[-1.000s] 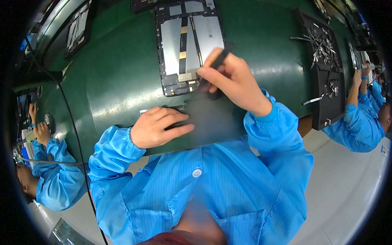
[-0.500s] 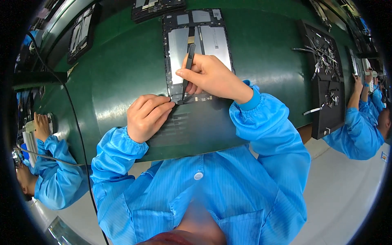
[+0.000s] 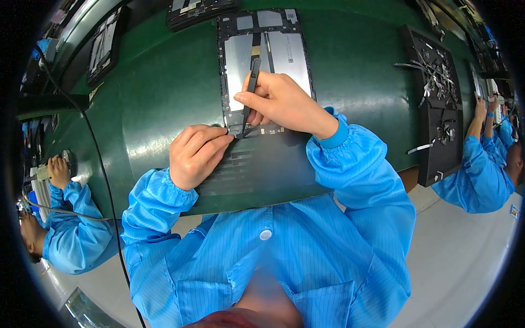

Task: The person connects internal cables to electronic modules within a tablet device, then checks the wiring, using tweezers to manipulate the components.

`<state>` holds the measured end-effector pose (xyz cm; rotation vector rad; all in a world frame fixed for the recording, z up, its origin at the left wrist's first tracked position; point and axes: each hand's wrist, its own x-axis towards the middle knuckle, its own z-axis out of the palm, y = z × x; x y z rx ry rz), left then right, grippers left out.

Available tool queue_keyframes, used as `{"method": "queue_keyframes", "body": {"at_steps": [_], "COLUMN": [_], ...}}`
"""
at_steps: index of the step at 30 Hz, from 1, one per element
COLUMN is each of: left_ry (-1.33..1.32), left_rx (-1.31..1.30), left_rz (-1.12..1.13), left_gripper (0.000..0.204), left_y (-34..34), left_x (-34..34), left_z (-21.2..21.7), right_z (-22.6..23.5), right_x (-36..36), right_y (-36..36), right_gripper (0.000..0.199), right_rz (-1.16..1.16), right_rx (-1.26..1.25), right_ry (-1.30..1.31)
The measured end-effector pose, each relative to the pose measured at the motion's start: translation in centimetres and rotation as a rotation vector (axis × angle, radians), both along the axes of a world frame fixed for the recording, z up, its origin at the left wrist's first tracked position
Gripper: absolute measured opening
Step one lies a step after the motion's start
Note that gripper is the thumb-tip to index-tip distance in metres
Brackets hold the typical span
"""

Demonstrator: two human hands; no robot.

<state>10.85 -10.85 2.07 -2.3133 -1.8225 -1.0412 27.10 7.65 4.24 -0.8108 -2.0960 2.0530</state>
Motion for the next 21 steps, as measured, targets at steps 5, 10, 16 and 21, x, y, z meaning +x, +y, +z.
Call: {"method": "queue_keyframes", "body": {"at_steps": [5,10,16,21], "left_ry": [0.034,0.024,0.270,0.240], "left_rx": [0.013,0.007,-0.011,-0.054], "left_rz": [-0.002,0.005,-0.034,-0.019], "left_gripper": [0.035,0.033,0.043,0.041], "left_y": [0.0,-0.1,-0.4,-0.3], "left_x": [-0.2,-0.1,-0.1,0.1], "left_z": [-0.4,-0.3,0.1,0.6], "right_z": [0.1,0.1,0.2,0.1], "right_x": [-0.1,-0.1,0.1,1.0], "right_y": [0.0,0.0,-0.1,-0.2], "right_gripper": [0.028,0.026,0.026,0.025], "right_rz": [0.000,0.010,0.000,-0.087], "right_rx": [0.010,0.007,0.012,-0.005], "right_ry": [0.000,-0.025,-0.037,0.046]}}
